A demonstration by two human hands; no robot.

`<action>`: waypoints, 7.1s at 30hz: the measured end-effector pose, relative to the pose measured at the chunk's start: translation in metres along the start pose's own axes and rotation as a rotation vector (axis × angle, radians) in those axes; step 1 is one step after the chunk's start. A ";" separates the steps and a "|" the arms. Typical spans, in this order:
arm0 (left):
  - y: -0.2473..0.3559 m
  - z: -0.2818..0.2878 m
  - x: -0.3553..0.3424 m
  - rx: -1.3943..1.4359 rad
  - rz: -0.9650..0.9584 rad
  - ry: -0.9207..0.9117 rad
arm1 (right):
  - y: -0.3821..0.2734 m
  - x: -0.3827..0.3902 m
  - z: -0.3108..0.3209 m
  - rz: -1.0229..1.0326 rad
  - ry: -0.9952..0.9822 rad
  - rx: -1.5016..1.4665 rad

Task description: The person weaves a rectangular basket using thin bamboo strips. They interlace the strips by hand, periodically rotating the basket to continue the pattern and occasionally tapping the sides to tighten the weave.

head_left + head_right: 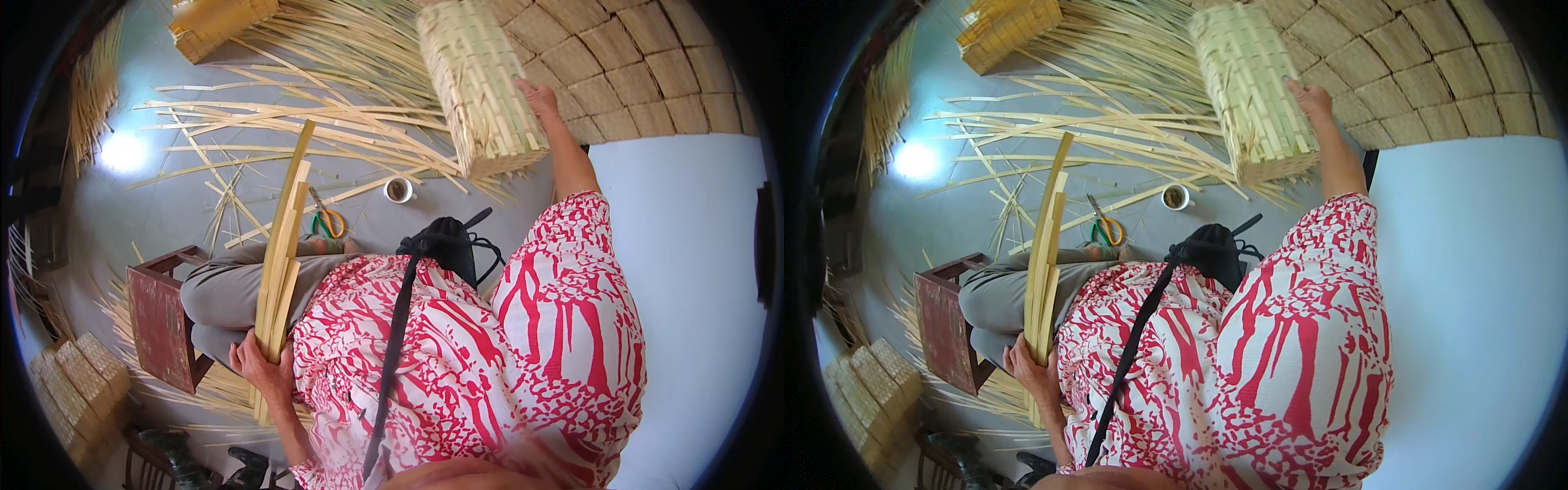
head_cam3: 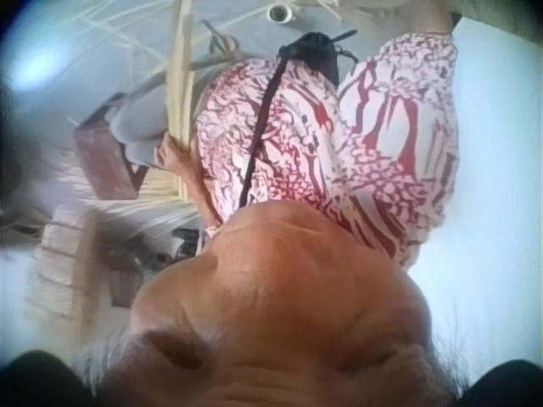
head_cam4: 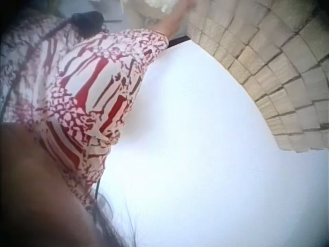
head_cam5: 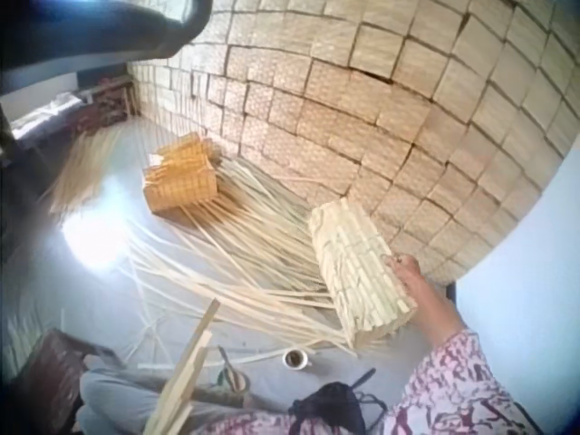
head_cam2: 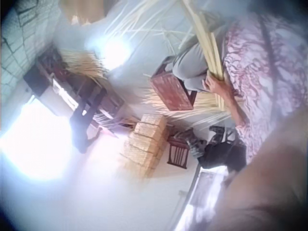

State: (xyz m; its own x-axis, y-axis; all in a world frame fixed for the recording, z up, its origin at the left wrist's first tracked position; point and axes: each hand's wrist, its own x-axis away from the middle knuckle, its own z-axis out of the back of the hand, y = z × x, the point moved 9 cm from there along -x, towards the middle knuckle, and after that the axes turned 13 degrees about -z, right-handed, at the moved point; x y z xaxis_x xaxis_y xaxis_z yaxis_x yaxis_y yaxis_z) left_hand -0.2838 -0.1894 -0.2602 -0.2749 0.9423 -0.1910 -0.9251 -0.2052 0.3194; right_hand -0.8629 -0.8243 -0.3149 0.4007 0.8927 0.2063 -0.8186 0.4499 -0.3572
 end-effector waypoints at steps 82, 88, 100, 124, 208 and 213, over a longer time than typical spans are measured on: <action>-0.359 0.058 -0.026 0.373 1.009 0.045 | -0.851 0.143 -0.525 1.040 -0.232 0.124; -0.350 0.056 -0.012 0.382 1.047 0.110 | -0.891 0.145 -0.521 1.070 -0.214 0.054; -0.360 0.054 -0.013 0.394 1.072 0.090 | -0.924 0.146 -0.531 1.259 0.035 0.260; -0.314 0.003 -0.031 0.012 0.691 0.468 | -0.871 0.314 -0.441 1.475 -0.071 0.246; 0.030 -0.016 0.153 0.382 0.325 0.617 | -0.467 0.812 -0.229 2.524 -0.826 -0.077; 0.026 -0.018 0.147 0.344 0.323 0.554 | -0.471 0.802 -0.227 2.301 -0.973 -0.304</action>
State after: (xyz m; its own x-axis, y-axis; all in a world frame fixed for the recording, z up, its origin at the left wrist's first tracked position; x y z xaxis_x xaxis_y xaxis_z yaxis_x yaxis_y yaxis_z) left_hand -0.3529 -0.0611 -0.2963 -0.6968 0.5576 -0.4510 -0.6659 -0.2693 0.6957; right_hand -0.0629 -0.3144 -0.1881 -0.8323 -0.4220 -0.3594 0.5543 -0.6266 -0.5478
